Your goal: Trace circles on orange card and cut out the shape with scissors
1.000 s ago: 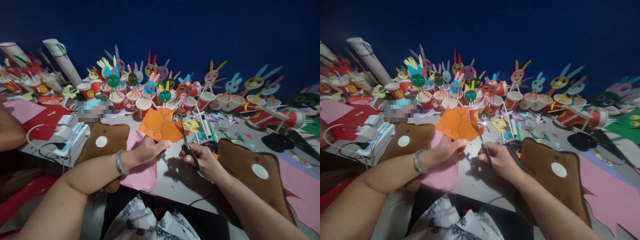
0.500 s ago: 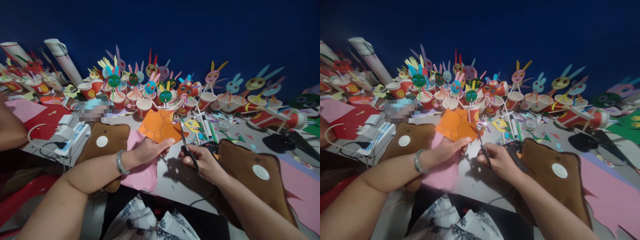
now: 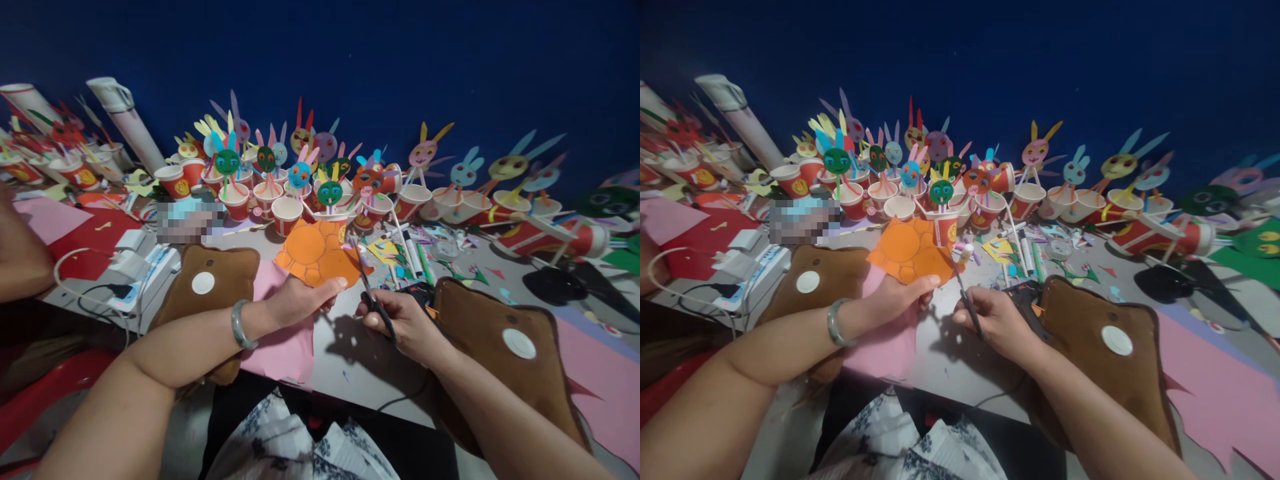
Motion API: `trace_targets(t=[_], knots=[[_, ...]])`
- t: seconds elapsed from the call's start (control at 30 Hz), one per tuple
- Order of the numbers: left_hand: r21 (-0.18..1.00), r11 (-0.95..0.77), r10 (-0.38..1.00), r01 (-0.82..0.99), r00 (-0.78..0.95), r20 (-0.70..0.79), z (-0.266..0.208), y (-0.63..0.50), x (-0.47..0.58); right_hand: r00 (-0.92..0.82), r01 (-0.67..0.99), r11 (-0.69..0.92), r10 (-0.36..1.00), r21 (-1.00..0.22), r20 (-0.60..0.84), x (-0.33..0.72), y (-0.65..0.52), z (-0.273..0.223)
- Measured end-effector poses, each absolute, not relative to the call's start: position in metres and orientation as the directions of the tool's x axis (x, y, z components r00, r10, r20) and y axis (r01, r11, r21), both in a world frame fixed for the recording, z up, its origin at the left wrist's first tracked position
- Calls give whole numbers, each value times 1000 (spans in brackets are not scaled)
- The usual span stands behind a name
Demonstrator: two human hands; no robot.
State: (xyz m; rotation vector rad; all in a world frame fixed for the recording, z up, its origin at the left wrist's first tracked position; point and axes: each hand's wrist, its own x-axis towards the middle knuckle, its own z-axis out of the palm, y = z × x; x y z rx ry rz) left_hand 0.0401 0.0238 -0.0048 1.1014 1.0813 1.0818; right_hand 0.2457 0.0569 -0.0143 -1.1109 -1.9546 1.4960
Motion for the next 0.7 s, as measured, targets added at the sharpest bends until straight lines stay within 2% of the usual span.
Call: trace_targets(t=[0.7], knots=[[982, 115, 990, -149, 102, -100, -8, 24, 39, -575, 338, 85, 807, -937, -134, 247, 57, -13]])
